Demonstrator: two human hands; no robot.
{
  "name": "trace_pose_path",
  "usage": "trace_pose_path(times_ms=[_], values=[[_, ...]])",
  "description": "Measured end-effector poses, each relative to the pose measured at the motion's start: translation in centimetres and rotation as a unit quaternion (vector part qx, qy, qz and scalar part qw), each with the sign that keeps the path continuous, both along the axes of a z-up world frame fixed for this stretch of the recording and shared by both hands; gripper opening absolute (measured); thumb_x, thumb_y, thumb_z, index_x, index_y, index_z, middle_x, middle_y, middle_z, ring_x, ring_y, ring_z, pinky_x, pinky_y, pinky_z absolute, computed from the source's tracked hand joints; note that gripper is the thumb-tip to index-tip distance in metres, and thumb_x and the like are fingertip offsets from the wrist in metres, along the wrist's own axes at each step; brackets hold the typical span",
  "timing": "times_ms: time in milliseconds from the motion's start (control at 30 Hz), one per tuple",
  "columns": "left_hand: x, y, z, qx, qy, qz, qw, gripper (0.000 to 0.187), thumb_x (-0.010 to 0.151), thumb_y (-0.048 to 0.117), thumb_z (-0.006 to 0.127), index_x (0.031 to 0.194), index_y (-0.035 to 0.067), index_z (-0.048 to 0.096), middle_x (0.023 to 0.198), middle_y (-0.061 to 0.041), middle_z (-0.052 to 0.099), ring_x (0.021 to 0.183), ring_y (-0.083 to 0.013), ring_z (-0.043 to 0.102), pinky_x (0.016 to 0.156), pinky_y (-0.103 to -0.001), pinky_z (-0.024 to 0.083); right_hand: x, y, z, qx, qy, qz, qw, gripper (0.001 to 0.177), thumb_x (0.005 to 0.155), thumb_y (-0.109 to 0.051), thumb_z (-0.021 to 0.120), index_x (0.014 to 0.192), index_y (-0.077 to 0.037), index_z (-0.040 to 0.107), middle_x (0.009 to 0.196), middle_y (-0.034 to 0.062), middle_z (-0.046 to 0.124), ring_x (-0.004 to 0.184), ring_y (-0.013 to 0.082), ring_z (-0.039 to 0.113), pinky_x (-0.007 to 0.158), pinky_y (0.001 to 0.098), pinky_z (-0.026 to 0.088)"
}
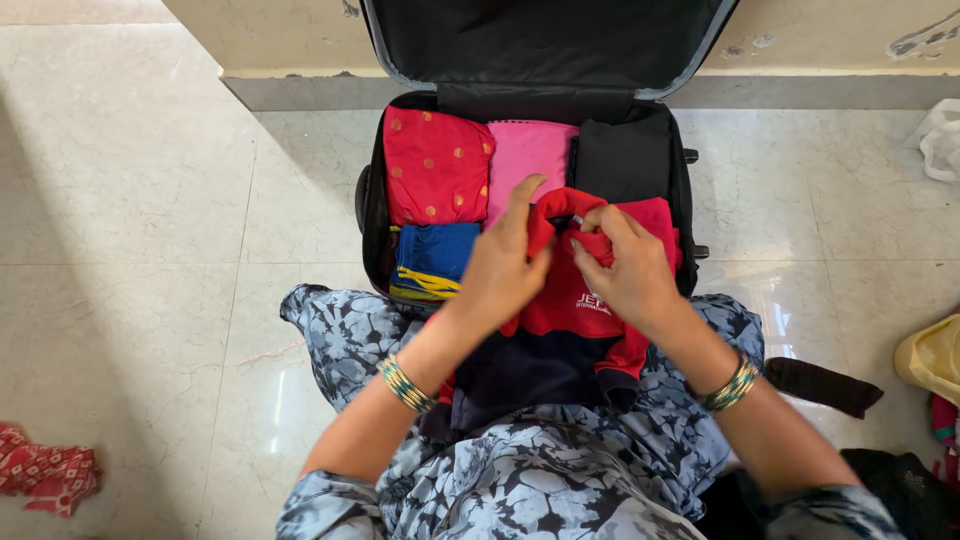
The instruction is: The person folds and organizes various clothing items including a red sweatshirt, pink pants, and a small pink dress into a suitcase by hand.
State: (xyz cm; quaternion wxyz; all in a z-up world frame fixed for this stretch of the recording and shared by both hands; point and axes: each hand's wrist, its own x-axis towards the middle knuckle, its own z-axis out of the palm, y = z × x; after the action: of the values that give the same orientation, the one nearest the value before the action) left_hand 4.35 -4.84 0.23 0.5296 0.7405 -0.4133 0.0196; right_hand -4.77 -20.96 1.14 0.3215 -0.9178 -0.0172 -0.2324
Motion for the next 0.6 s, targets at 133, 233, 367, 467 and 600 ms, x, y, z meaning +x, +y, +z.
trace_pose_path(times_ms=[133,233,367,467,600], values=[[-3.2,0.7,3.9,-0.137,-0.072,-0.016,0.988,0.076,0.088,0.000,0.065,0.151,0.001,0.023,0.130,-0.034,0.054,0.120,-0.0493,0.058,0.100,-0.048,0.047,-1.9,2.1,2.2,0.043,0.015,-0.068,0.997,0.037,0.081,0.006,0.071,0.114,-0.001,0.055,0.096,0.0119,0.059,0.080,0.0253,0.060,0.067,0.0321,0.049],[-3.0,2.2,7.6,-0.021,0.238,-0.110,0.965,0.066,0.100,0.004,0.050,0.163,0.007,0.031,0.107,-0.016,0.065,0.099,-0.0281,0.067,0.099,-0.038,0.053,-3.4,1.2,4.7,0.176,0.068,-0.025,0.982,0.042,0.083,0.011,0.064,0.120,-0.002,0.050,0.092,0.0057,0.055,0.074,0.0140,0.055,0.063,0.0254,0.044],[-2.9,3.7,12.2,-0.081,0.271,-0.209,0.936,0.064,0.100,0.008,0.050,0.163,0.005,0.037,0.118,-0.013,0.066,0.109,-0.0230,0.067,0.105,-0.034,0.055,-4.7,0.2,8.3,0.287,-0.005,0.119,0.950,0.043,0.091,0.016,0.054,0.128,0.000,0.040,0.119,0.0057,0.048,0.094,0.0067,0.061,0.075,0.0192,0.049],[-2.2,3.1,14.7,-0.049,-0.170,-0.013,0.984,0.097,0.080,0.034,0.089,0.152,0.005,0.031,0.146,-0.013,0.052,0.120,-0.0285,0.050,0.107,-0.041,0.042,-3.8,0.0,11.1,0.301,-0.039,0.183,0.935,0.034,0.100,0.017,0.052,0.129,0.000,0.044,0.113,0.0060,0.049,0.094,0.0058,0.057,0.080,0.0199,0.050],[1.7,2.2,16.1,-0.179,-0.086,-0.188,0.962,0.108,0.086,0.039,0.091,0.160,0.013,0.017,0.157,-0.004,0.032,0.138,-0.0171,0.045,0.118,-0.028,0.041,-2.1,0.3,13.5,0.298,-0.078,0.221,0.925,0.048,0.093,0.019,0.063,0.130,0.000,0.040,0.125,0.0102,0.052,0.100,0.0099,0.061,0.083,0.0237,0.054]])
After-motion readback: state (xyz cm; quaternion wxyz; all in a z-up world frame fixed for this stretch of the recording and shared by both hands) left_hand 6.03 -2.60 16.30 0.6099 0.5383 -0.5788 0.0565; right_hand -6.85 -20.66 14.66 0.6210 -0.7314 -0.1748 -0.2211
